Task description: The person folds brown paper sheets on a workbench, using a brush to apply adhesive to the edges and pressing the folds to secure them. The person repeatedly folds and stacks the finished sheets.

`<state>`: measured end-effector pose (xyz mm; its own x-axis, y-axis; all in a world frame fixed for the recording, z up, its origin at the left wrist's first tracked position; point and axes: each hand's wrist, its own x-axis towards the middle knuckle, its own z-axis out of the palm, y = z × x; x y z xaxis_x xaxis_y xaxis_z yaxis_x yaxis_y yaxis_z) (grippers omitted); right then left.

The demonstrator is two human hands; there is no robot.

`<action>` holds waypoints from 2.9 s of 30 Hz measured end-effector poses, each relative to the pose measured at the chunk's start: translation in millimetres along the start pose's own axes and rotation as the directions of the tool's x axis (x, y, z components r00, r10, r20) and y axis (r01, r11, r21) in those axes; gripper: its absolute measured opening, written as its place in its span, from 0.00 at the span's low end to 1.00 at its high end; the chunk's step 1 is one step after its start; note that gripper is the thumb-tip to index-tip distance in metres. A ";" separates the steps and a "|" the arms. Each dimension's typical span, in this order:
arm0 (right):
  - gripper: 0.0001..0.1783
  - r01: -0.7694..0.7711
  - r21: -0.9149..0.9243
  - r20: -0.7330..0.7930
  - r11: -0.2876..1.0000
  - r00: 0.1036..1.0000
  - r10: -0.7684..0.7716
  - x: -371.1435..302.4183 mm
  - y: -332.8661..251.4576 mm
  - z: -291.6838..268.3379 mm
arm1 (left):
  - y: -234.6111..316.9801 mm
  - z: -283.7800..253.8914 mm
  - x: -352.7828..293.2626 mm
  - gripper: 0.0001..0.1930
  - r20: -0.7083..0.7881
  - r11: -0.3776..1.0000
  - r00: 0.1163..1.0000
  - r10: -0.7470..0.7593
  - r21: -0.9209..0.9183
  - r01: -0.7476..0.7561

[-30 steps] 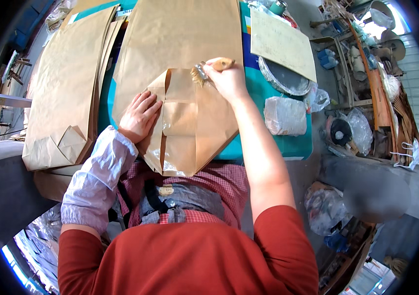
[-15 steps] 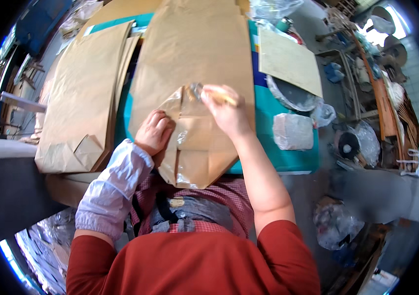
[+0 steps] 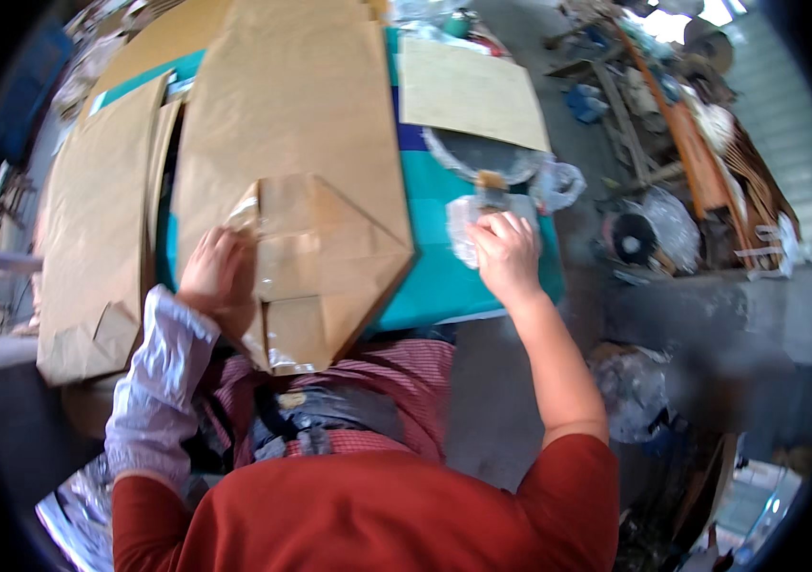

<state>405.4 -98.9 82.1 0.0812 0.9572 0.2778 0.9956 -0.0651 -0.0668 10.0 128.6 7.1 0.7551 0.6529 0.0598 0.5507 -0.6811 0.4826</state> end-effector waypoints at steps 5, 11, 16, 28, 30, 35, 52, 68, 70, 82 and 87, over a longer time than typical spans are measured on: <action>0.12 -0.118 0.524 0.013 0.844 0.991 0.131 56.8 -92.5 89.0 | -9.9 -32.4 59.1 0.24 0.111 0.936 0.948 -0.299 -0.162 0.314; 0.08 -0.367 0.646 0.510 0.669 0.860 -0.022 104.1 -66.1 94.8 | 4.6 -36.5 61.3 0.11 0.321 0.953 0.900 -0.297 0.163 0.256; 0.09 0.312 0.259 -0.088 0.914 0.950 -0.299 59.3 -97.1 93.0 | -7.3 -8.3 -0.8 0.13 -0.101 0.909 0.956 0.276 0.350 -0.225; 0.24 0.355 0.278 0.150 0.893 0.902 -0.405 13.5 -116.5 72.6 | 29.1 -20.6 -61.2 0.27 0.116 0.782 0.973 0.200 0.580 -0.230; 0.24 0.337 0.289 0.162 0.896 0.905 -0.393 12.6 -120.1 70.9 | 28.5 -17.5 -58.1 0.27 0.147 0.843 0.957 0.250 0.453 -0.290; 0.26 0.360 0.237 0.209 0.902 0.888 -0.410 10.0 -131.0 61.8 | 35.8 -20.2 -49.7 0.24 0.239 0.885 0.899 0.366 0.208 -0.416; 0.15 0.184 0.418 -0.106 0.890 0.982 -0.153 -34.8 -149.3 70.6 | 37.3 -32.8 -64.9 0.23 0.257 0.965 0.932 0.255 -0.129 -0.229; 0.18 -0.220 0.343 0.033 0.913 0.974 0.222 35.7 -148.9 108.4 | 37.4 18.7 -16.0 0.14 -0.251 0.939 0.931 -0.267 0.149 0.309; 0.22 -0.316 0.161 0.075 0.935 0.949 0.307 51.5 -155.3 116.6 | 49.7 9.7 2.6 0.21 -0.141 0.870 0.902 -0.409 0.238 0.432; 0.48 0.138 0.396 0.093 0.908 0.978 -0.189 35.9 -209.1 80.6 | 75.6 11.9 -21.3 0.43 0.103 0.963 0.980 0.171 0.191 -0.189; 0.50 -0.031 0.288 0.176 0.957 0.984 -0.021 25.8 -193.6 85.8 | 61.2 13.4 -24.5 0.48 0.131 0.966 0.991 0.013 0.255 -0.046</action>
<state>210.8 -37.4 20.0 0.0509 0.9930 0.1065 0.9372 -0.0107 -0.3487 30.0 66.4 23.4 0.8021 0.5952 -0.0487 0.5878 -0.7725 0.2402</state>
